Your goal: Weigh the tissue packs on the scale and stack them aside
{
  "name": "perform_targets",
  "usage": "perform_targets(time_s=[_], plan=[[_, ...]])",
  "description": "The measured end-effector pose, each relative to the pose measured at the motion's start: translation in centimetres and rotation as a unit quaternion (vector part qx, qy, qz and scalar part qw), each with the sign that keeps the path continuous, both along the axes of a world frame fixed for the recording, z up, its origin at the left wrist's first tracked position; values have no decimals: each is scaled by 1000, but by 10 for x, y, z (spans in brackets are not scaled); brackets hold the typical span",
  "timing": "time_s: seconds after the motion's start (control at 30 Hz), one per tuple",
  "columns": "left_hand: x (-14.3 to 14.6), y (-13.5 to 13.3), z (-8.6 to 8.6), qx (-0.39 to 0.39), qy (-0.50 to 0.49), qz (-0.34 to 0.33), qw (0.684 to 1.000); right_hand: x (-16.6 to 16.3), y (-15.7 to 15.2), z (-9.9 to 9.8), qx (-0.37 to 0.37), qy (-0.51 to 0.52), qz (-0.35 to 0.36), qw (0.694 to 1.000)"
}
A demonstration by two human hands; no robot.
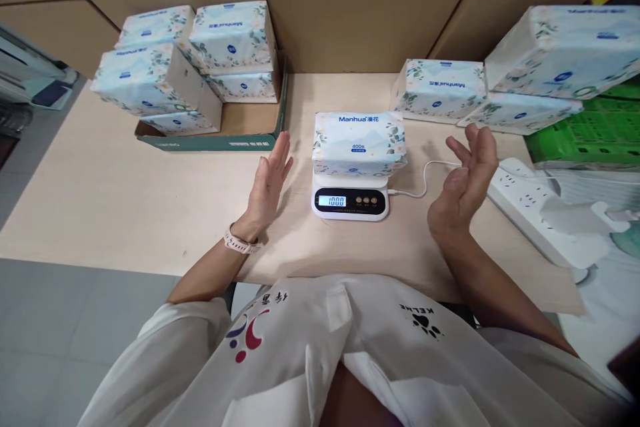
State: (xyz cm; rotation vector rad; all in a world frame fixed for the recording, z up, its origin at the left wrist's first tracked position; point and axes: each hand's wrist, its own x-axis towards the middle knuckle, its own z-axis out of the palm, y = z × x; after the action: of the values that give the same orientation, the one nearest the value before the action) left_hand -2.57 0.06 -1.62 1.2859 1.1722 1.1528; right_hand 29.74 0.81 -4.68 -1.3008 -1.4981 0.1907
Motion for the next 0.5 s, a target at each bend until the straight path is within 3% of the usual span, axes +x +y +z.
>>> perform_targets(time_s=[0.23, 0.5], plan=[[-4, 4, -10, 14, -26, -20, 999, 11, 9, -18, 91, -20, 64, 994], [-6, 4, -14, 16, -26, -30, 999, 10, 9, -16, 106, -5, 81, 991]])
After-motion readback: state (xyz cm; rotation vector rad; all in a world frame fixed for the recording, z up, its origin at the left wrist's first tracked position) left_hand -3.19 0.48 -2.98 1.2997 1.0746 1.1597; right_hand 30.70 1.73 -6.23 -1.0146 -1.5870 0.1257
